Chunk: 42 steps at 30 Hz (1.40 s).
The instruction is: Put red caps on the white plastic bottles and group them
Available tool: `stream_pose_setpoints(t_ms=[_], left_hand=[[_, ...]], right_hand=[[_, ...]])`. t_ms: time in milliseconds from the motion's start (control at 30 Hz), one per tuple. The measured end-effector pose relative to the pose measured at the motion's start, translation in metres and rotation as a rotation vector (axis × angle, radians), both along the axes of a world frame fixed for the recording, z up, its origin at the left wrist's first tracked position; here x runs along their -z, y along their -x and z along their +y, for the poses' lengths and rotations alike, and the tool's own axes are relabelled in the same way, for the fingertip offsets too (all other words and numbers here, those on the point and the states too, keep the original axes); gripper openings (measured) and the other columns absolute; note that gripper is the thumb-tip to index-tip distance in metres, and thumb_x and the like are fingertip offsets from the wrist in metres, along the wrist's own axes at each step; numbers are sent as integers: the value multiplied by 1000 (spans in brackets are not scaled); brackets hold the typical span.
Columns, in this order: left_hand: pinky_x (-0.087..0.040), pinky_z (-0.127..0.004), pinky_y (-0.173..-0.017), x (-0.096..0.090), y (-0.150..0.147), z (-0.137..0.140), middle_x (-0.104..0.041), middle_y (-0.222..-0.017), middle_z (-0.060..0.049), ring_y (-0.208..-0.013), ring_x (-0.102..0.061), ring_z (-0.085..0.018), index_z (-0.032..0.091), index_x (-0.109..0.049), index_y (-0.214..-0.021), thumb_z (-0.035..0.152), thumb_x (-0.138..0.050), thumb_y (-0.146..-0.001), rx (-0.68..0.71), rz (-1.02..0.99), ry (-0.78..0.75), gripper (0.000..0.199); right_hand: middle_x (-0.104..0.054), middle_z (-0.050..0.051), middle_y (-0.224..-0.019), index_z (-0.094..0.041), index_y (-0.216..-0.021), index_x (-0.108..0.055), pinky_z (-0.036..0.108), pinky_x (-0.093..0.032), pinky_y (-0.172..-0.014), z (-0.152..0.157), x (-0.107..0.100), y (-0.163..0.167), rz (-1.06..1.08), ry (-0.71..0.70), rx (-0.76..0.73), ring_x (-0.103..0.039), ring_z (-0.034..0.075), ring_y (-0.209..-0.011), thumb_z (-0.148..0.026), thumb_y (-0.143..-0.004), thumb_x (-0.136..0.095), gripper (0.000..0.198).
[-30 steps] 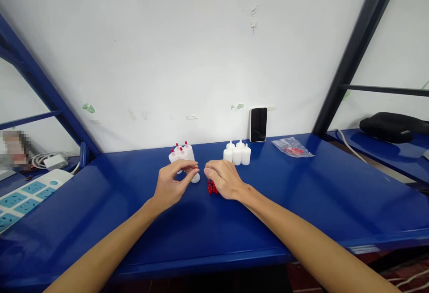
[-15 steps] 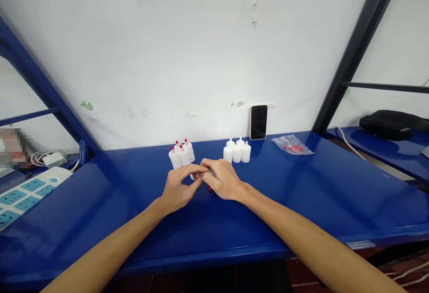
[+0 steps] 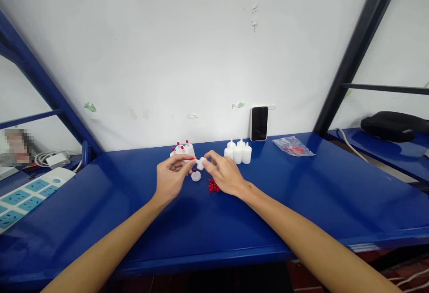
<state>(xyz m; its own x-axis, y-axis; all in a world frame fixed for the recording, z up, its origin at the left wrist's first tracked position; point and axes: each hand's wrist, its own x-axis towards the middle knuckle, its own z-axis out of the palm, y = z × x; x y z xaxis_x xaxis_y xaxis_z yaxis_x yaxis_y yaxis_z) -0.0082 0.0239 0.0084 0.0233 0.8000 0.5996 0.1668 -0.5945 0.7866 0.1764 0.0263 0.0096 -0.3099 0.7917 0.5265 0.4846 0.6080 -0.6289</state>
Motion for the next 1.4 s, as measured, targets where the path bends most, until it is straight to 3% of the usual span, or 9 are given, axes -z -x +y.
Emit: stream_pose_setpoints(t_ms=[133, 233, 367, 467, 667, 800, 900, 1200, 1400], left_hand=[[-51, -23, -59, 0, 22, 15, -74, -86, -4, -60, -62, -11, 18, -73, -89, 27, -67, -86, -132, 300, -273, 11], [-50, -23, -61, 9, 29, 22, -75, -90, -3, -69, -65, -13, 19, -72, -95, 24, -63, -89, -108, 502, -365, 11], [-51, -25, -66, 21, 29, 27, -74, -93, -2, -68, -65, -13, 20, -70, -101, 23, -59, -91, -99, 714, -334, 14], [-52, -25, -68, 23, 29, 27, -71, -98, -3, -68, -63, -12, 20, -68, -105, 23, -57, -93, -120, 819, -317, 17], [-50, -24, -66, 23, 25, 23, -62, -102, -6, -74, -62, -13, 19, -59, -118, 25, -48, -96, -175, 883, -352, 25], [-45, -22, -59, 24, 20, 17, -60, -77, 0, -63, -57, -12, 17, -58, -101, 25, -51, -92, -41, 882, -284, 14], [-45, -23, -62, 24, 18, 16, -62, -78, -1, -64, -57, -12, 16, -58, -91, 21, -51, -90, 46, 881, -272, 9], [-45, -31, -78, 23, 8, 10, -67, -79, -1, -66, -56, -14, 18, -66, -96, 19, -50, -92, 139, 932, -266, 16], [-48, -27, -71, 24, 5, 8, -67, -90, -5, -75, -61, -16, 18, -65, -110, 17, -48, -93, 156, 1014, -247, 24]], right_hand=[[-47, -6, -52, -20, -75, -57, 25, -33, -52, 6, 5, -4, 85, -7, 84, -42, 11, -48, -50, -82, -65, 33], [-44, -7, -49, -19, -69, -56, 26, -36, -54, 6, 6, -7, 192, -72, 157, -42, 11, -48, -44, -74, -73, 30], [-50, -3, -61, -19, -80, -57, 28, -41, -58, 5, 4, -12, 321, -141, 89, -48, 13, -55, -29, -81, -56, 10], [-53, -1, -78, -20, -98, -54, 26, -42, -56, 7, 3, -10, 335, -43, 93, -50, 12, -58, -21, -82, -48, 18], [-60, 1, -79, -19, -97, -57, 25, -44, -55, 7, 2, -6, 318, -15, 117, -53, 13, -58, -30, -85, -56, 16], [-55, -1, -60, -18, -73, -57, 25, -40, -50, 4, 4, -9, 341, -14, 108, -49, 12, -50, -26, -81, -57, 12], [-53, -2, -54, -18, -68, -56, 26, -38, -50, 3, 5, -10, 326, 14, 57, -49, 13, -48, -24, -81, -53, 14], [-64, 4, -65, -19, -60, -58, 35, -42, -74, 6, 1, -16, 232, -109, 72, -56, 19, -66, -28, -82, -45, 26], [-62, 2, -62, -18, -69, -56, 27, -43, -51, 4, 6, -13, 440, 52, -39, -58, 15, -49, -33, -89, -46, 28]])
